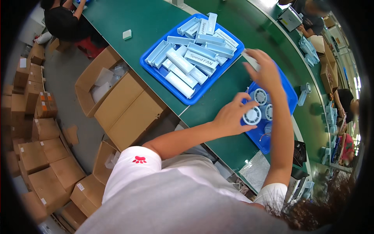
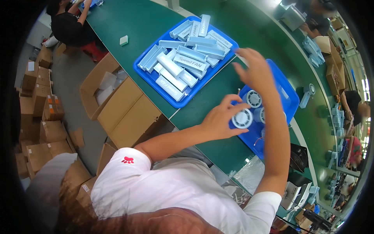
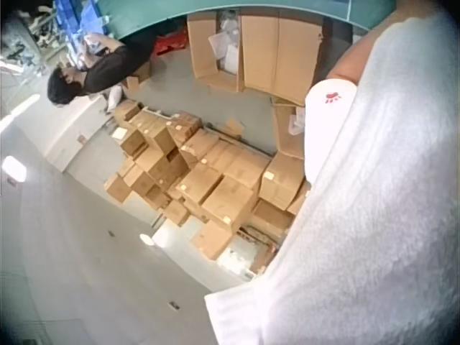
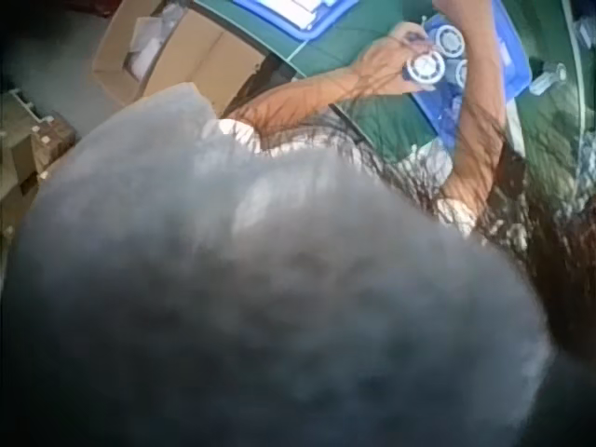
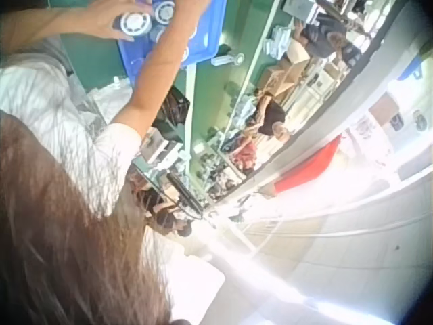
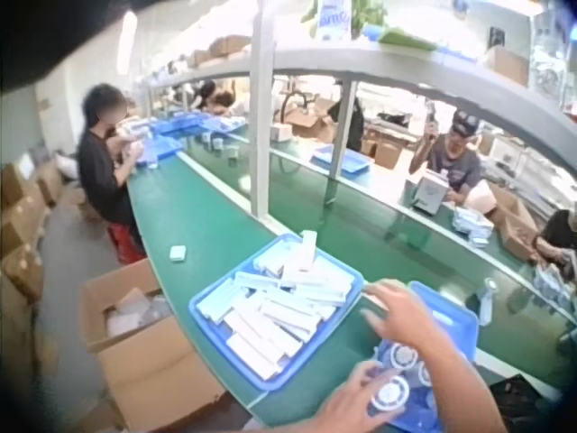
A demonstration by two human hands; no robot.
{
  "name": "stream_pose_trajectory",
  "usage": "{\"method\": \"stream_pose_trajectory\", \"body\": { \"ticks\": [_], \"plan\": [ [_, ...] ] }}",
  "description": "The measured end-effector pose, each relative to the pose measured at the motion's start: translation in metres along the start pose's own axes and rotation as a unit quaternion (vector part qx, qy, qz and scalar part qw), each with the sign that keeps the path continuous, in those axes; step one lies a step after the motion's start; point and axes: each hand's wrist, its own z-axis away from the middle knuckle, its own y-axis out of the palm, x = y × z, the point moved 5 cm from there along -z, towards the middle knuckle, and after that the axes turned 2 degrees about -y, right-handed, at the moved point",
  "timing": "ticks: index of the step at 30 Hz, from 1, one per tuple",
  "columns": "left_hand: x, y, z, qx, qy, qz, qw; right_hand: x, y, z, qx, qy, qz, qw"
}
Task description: The person assembles small electronic components at a factory workstation. They pick up a light blue plastic housing and a circular fan unit, insert the fan into the housing, and use a handheld heat gun to secure the connection. The person repeats this process for multiple units, placing the finished assemblies into a blue tray.
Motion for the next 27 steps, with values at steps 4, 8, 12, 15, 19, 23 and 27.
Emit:
{"method": "stream_pose_trajectory", "body": {
  "ticks": [4,8,12,15,19,23,27],
  "plan": [
    [0.004,-0.04,0.029,-0.058,-0.033,0.237,0.969,-0.005,0.068,-0.034,0.057,0.006,0.048,0.997],
    [0.017,-0.043,0.059,0.029,-0.14,0.523,0.84,0.003,0.047,-0.027,0.061,0.06,0.056,0.995],
    [0.018,-0.034,0.059,0.004,-0.187,0.519,0.834,0.035,-0.036,0.06,-0.159,0.127,-0.294,0.934],
    [0.014,-0.018,0.05,-0.004,-0.136,0.402,0.905,0.056,-0.079,0.197,-0.354,0.182,-0.464,0.792],
    [-0.018,0.008,0.048,0.128,0.001,0.265,0.956,0.109,-0.072,0.358,-0.451,0.266,-0.191,0.831],
    [-0.052,0.051,0.058,0.243,0.128,0.143,0.951,0.126,-0.024,0.438,-0.351,0.424,-0.128,0.825],
    [-0.073,0.088,0.072,0.313,0.132,0.048,0.939,0.143,-0.052,0.43,-0.474,0.37,-0.242,0.762]
  ]
}}
